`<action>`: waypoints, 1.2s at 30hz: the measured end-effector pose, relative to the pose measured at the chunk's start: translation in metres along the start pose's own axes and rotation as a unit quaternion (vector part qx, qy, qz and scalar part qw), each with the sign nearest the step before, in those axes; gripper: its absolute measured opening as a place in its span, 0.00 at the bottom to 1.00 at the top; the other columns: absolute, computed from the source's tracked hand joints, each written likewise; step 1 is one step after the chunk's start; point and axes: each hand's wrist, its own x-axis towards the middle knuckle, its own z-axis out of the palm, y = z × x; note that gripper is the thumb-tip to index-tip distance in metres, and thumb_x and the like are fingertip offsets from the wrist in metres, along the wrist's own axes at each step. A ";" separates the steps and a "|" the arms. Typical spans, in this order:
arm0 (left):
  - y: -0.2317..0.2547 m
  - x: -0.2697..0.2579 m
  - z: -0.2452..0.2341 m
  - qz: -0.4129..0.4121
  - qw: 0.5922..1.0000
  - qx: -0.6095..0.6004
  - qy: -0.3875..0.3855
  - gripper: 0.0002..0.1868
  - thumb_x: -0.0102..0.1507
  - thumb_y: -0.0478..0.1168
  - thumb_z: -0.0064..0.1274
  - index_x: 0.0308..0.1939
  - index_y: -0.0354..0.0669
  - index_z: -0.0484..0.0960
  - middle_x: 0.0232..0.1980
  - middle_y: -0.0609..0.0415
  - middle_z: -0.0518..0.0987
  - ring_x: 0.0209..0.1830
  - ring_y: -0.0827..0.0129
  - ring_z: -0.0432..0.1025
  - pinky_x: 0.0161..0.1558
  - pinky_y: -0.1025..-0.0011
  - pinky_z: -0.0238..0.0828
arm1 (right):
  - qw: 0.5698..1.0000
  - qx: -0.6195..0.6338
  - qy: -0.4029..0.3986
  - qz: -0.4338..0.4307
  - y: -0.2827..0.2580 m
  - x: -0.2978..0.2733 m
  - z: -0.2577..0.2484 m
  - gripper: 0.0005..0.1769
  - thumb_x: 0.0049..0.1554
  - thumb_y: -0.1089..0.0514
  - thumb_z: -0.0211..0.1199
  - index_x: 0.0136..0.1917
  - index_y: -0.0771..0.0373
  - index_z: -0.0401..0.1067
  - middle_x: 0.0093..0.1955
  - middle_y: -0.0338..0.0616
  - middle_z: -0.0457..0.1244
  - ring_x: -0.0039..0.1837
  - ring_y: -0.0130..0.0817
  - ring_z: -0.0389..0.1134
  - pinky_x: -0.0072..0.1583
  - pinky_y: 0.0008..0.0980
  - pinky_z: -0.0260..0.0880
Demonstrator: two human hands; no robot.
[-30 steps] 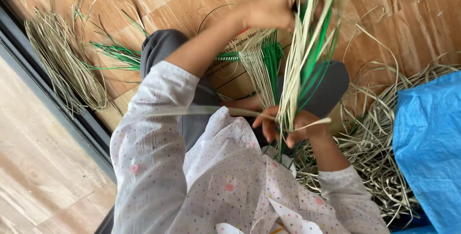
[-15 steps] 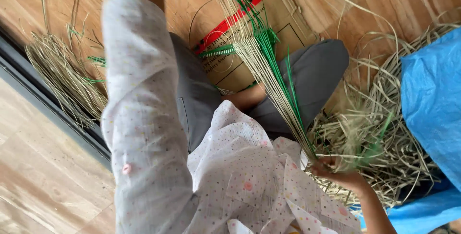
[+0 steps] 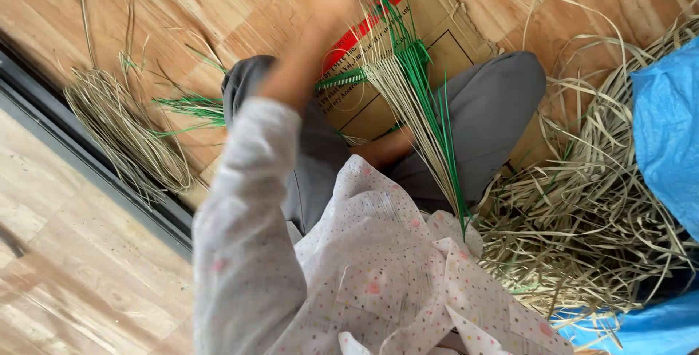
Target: Weaving green and tan natural fibers together to create a mat or similar structure while sitting on the floor.
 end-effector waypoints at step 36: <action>0.227 -0.151 0.009 -0.224 0.877 -0.371 -0.208 0.26 0.72 0.58 0.40 0.63 0.44 0.74 0.59 0.35 0.73 0.61 0.39 0.66 0.63 0.46 0.62 | 0.537 0.690 0.469 0.127 0.481 0.243 -0.470 0.26 0.57 0.41 0.71 0.63 0.56 0.75 0.55 0.47 0.69 0.54 0.40 0.73 0.52 0.42 0.76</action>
